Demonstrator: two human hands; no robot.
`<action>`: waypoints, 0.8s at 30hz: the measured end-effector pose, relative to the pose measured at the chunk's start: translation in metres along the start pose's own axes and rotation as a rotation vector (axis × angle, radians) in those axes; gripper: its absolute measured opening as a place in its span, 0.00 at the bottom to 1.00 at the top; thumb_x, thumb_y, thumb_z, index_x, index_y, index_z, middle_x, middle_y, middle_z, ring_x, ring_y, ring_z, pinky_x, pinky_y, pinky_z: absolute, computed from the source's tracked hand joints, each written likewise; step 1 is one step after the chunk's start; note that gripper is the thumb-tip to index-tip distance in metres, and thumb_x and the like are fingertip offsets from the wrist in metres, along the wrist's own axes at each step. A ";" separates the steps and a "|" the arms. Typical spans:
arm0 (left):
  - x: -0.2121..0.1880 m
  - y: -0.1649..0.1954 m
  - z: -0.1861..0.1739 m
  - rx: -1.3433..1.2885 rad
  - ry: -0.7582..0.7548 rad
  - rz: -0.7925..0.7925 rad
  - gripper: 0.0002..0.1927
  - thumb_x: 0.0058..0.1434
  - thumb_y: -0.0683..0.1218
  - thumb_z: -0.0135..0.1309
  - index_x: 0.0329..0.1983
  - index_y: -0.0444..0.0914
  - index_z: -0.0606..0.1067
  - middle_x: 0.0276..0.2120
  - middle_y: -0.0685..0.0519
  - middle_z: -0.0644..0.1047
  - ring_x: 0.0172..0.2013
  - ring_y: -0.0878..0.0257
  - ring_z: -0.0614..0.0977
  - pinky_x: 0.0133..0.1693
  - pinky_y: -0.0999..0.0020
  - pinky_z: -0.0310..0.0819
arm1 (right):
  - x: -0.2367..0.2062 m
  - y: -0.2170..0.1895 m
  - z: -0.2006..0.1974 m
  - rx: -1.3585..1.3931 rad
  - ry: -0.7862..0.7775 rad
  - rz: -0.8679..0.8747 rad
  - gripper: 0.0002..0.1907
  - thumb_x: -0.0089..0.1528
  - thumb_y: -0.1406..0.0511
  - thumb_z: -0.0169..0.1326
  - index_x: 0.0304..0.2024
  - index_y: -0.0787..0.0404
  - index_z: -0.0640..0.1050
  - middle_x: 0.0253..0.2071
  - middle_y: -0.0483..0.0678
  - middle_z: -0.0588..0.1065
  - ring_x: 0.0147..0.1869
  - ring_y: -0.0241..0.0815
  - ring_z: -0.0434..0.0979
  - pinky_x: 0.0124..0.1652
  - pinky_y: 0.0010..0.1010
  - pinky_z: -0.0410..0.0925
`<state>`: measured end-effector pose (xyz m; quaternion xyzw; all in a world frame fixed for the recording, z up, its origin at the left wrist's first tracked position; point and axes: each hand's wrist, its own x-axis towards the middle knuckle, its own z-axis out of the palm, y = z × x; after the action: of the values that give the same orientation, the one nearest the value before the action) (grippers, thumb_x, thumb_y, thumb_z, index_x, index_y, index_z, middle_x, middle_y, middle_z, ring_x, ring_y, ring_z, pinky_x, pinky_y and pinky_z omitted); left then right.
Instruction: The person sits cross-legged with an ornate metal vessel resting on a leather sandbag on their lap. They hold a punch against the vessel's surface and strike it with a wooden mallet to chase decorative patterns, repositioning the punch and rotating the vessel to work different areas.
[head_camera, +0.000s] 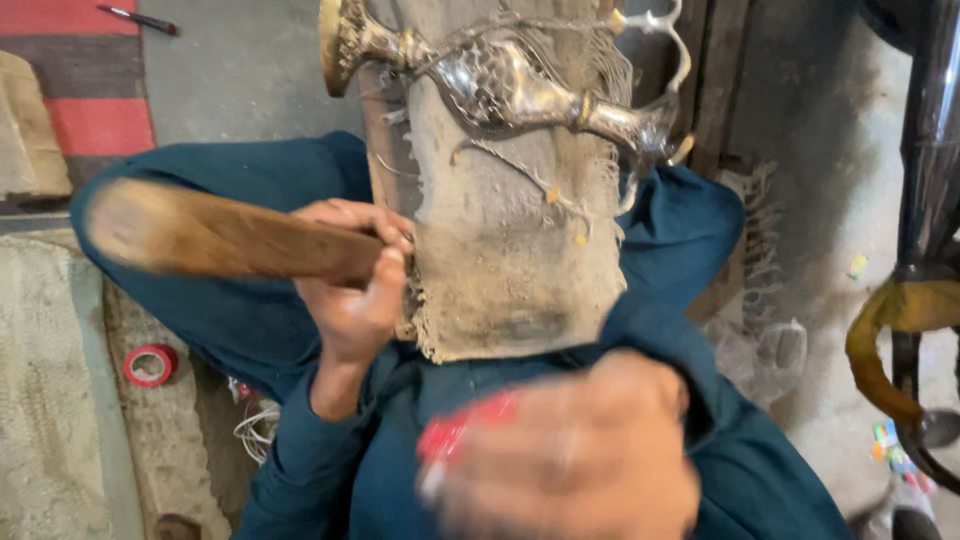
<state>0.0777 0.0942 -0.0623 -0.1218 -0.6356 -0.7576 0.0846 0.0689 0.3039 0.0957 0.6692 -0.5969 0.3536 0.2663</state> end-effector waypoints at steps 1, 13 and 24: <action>0.001 -0.003 0.001 -0.033 -0.001 0.036 0.21 0.67 0.29 0.51 0.58 0.36 0.61 0.42 0.48 0.73 0.42 0.62 0.79 0.54 0.60 0.80 | 0.008 -0.003 -0.007 -0.025 -0.076 0.447 0.14 0.57 0.63 0.55 0.42 0.62 0.82 0.46 0.52 0.82 0.51 0.47 0.85 0.44 0.36 0.76; 0.009 0.012 -0.003 0.145 -0.036 -0.232 0.23 0.61 0.32 0.51 0.58 0.36 0.61 0.41 0.53 0.73 0.40 0.67 0.76 0.43 0.69 0.75 | -0.161 0.087 0.020 0.213 0.384 1.091 0.16 0.75 0.80 0.60 0.61 0.68 0.70 0.48 0.56 0.78 0.51 0.41 0.83 0.52 0.28 0.78; 0.069 0.052 -0.043 0.634 -0.228 -0.194 0.24 0.65 0.36 0.57 0.60 0.36 0.61 0.41 0.48 0.79 0.42 0.59 0.85 0.45 0.63 0.80 | -0.135 0.087 0.035 0.182 0.391 1.105 0.19 0.75 0.81 0.55 0.65 0.66 0.67 0.47 0.55 0.81 0.52 0.40 0.84 0.50 0.24 0.78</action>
<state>0.0232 0.0448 -0.0005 -0.1124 -0.8533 -0.5085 -0.0258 -0.0171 0.3468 -0.0378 0.2020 -0.7640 0.6062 0.0893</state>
